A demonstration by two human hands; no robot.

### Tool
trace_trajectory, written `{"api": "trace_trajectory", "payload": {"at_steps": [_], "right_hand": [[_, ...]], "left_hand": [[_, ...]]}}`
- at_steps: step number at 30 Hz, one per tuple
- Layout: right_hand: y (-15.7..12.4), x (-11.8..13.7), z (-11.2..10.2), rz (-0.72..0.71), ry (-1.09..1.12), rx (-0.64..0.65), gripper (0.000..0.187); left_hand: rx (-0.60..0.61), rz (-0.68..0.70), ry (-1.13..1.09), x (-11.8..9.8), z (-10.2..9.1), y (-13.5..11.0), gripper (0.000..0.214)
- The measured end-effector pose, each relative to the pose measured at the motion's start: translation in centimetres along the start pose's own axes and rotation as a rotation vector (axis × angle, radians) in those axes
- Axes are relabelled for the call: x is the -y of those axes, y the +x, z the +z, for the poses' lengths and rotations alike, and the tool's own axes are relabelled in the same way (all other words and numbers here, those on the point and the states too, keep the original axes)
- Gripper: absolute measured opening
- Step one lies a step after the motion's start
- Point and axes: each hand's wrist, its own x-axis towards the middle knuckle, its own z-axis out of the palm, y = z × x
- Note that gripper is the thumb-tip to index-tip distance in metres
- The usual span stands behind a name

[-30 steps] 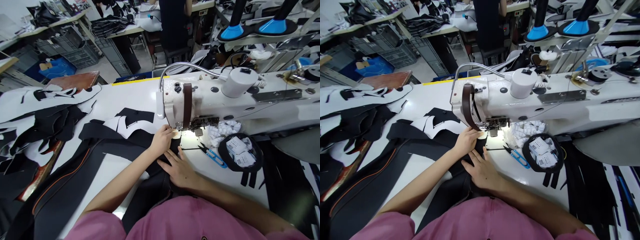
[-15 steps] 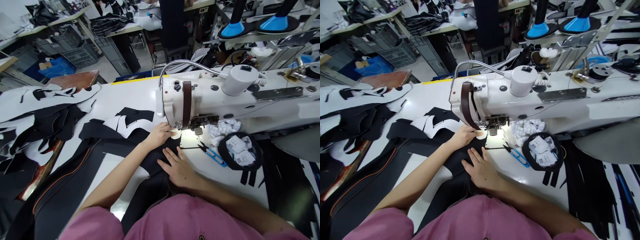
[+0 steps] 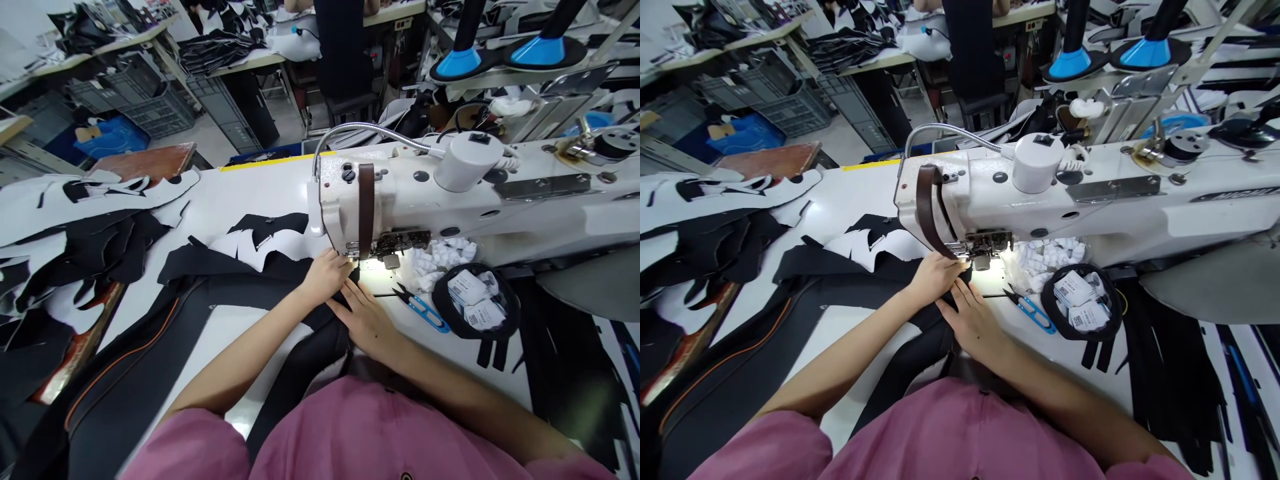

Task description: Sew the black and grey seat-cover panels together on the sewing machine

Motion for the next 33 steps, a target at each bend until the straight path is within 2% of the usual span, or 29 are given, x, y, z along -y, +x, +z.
{"api": "trace_trajectory", "payload": {"at_steps": [3,7,9,11,13,18,22,26,29,33], "right_hand": [[-0.2,0.6,-0.5,0.057,-0.096,-0.047,0.046],[-0.7,1.7,-1.1,0.069,-0.164,-0.047,0.033],[-0.8,2.1,-1.1,0.07,-0.2,-0.049,0.027],[-0.8,2.1,-0.9,0.066,-0.247,-0.08,0.025],[-0.7,1.9,-0.5,0.053,-0.279,-0.117,0.026],[-0.2,0.6,-0.4,0.058,-0.291,-0.153,0.024],[-0.7,0.1,-1.1,-0.096,-0.254,-0.079,0.031],[-1.5,0.3,-1.9,-0.249,-0.275,-0.07,0.032],[-1.5,0.4,-2.1,-0.228,-0.242,-0.041,0.026],[-1.6,0.4,-2.0,-0.168,-0.192,0.011,0.023]], "left_hand": [[0.027,-0.01,0.047,0.3,-0.7,0.2,0.033],[0.011,0.225,0.063,3.4,-2.5,0.1,0.03],[0.071,0.288,0.074,3.9,-3.6,-0.2,0.028],[0.178,0.284,0.1,3.2,-4.5,-0.4,0.026],[0.289,0.244,0.123,1.5,-4.9,-0.5,0.023],[0.429,0.04,0.018,-2.2,-3.8,-0.2,0.015],[0.448,-0.057,-0.075,-3.0,-2.9,-0.3,0.015],[0.391,-0.129,-0.082,-3.7,-3.6,0.1,0.024],[0.324,-0.111,-0.178,-5.0,-3.7,2.0,0.03],[0.359,-0.081,-0.235,-7.0,-1.7,5.5,0.023]]}}
